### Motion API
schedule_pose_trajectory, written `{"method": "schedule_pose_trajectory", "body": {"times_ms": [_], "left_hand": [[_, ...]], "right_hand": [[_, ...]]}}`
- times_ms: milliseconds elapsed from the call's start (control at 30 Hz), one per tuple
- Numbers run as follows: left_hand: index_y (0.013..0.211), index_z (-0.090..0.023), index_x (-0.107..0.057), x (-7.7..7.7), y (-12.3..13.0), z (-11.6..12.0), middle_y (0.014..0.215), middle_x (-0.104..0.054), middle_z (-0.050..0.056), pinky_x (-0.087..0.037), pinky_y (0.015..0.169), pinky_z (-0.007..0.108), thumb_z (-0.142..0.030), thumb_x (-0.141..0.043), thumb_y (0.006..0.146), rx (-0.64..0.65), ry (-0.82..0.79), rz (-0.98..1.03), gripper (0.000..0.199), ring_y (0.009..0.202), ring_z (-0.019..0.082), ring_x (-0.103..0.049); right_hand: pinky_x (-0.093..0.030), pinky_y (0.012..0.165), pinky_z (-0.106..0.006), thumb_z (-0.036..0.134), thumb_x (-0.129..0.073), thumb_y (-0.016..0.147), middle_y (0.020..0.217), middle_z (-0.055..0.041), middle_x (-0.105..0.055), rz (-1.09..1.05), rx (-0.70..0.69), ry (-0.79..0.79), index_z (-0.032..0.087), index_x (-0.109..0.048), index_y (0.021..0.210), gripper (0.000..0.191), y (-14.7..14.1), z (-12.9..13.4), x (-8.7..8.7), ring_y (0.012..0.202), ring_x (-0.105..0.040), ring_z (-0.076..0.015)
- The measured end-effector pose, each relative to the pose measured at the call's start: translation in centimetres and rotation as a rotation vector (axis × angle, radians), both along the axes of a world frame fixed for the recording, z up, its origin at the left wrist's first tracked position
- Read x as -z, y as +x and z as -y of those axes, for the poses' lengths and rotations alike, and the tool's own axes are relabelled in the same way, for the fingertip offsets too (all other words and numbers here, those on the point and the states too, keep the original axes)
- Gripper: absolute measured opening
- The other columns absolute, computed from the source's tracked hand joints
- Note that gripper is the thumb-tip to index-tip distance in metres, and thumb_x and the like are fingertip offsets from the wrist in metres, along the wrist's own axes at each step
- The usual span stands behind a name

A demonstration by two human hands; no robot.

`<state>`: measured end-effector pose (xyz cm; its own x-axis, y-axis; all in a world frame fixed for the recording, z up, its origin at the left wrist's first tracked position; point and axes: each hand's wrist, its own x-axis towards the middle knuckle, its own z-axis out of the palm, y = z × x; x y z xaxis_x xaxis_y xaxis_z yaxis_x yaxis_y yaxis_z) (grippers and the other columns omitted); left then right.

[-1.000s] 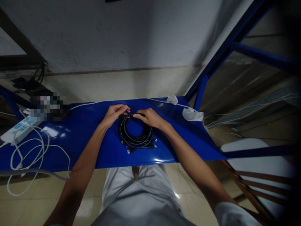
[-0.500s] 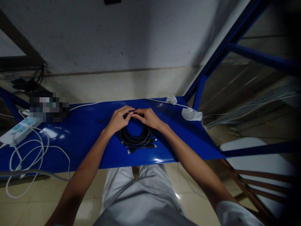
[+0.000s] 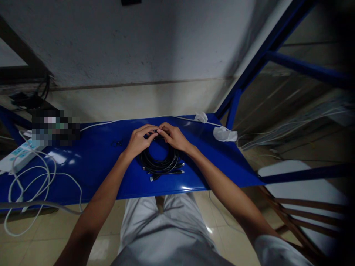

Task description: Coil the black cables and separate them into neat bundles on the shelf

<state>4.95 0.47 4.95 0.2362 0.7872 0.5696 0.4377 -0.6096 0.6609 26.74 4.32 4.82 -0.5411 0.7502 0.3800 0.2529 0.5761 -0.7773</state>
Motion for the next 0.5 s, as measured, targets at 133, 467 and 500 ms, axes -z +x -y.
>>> {"method": "schedule_pose_trajectory", "body": {"times_ms": [133,467,500], "left_hand": [[0.127,-0.026,-0.081,-0.01,0.05,0.11,0.126,-0.079,0.009,-0.063,0.091,0.04,-0.032,-0.073,0.103,0.017,0.003,0.005,0.026,0.1,0.023,-0.078],[0.127,-0.027,-0.081,-0.27,0.38,0.61,0.12,-0.083,0.006,-0.061,0.104,0.042,-0.037,-0.068,0.107,-0.123,0.016,-0.032,0.026,0.106,0.025,-0.079],[0.131,-0.026,-0.079,-0.31,0.37,0.6,0.119,-0.083,0.006,-0.061,0.103,0.041,-0.037,-0.069,0.106,-0.138,0.024,-0.036,0.029,0.103,0.025,-0.08]], "right_hand": [[-0.045,0.07,-0.029,0.06,-0.049,0.113,0.084,-0.0016,-0.07,0.011,0.014,0.009,0.022,-0.061,0.113,0.04,0.02,-0.14,0.28,0.073,-0.062,-0.0183],[-0.047,0.074,-0.029,0.056,-0.047,0.114,0.093,-0.0031,-0.073,0.04,0.018,0.044,0.022,-0.063,0.113,0.037,0.2,-0.24,0.65,0.077,-0.065,-0.0186],[-0.047,0.075,-0.029,0.055,-0.048,0.114,0.093,-0.0033,-0.074,0.04,0.023,0.046,0.022,-0.063,0.113,0.036,0.2,-0.21,0.64,0.078,-0.065,-0.0189]]}}
